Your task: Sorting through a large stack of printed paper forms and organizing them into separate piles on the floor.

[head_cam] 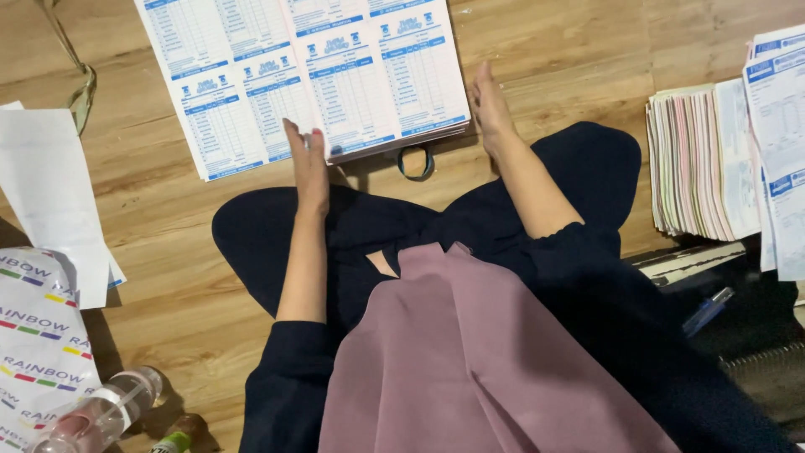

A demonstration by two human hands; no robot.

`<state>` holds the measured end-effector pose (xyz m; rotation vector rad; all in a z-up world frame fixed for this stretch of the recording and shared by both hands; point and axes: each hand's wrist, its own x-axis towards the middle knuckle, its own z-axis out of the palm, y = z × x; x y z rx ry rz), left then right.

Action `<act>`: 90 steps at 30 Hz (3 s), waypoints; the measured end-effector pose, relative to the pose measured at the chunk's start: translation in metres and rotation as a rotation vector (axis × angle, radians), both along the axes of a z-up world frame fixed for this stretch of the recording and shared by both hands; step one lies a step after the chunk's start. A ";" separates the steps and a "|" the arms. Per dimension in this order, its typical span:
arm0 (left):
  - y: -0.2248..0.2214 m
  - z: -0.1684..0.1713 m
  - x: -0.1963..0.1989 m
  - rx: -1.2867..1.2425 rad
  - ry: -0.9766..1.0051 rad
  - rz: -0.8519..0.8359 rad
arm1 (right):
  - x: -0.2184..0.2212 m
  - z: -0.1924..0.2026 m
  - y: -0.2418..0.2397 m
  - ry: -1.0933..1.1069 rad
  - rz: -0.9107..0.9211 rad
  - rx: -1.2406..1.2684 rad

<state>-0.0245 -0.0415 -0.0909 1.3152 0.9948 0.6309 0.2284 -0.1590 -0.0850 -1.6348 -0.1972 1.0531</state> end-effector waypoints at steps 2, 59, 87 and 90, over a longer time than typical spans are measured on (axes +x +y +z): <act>0.016 -0.002 -0.009 -0.020 0.076 0.135 | 0.010 -0.006 -0.004 -0.018 -0.089 -0.020; -0.015 0.189 -0.022 0.928 -0.710 0.129 | -0.050 0.042 -0.042 -1.395 0.752 0.163; 0.039 0.095 -0.030 0.033 -0.485 0.659 | -0.075 0.117 -0.013 -1.709 0.293 0.867; 0.044 0.087 -0.022 0.039 -0.366 0.735 | -0.049 0.112 -0.006 -1.196 0.053 0.876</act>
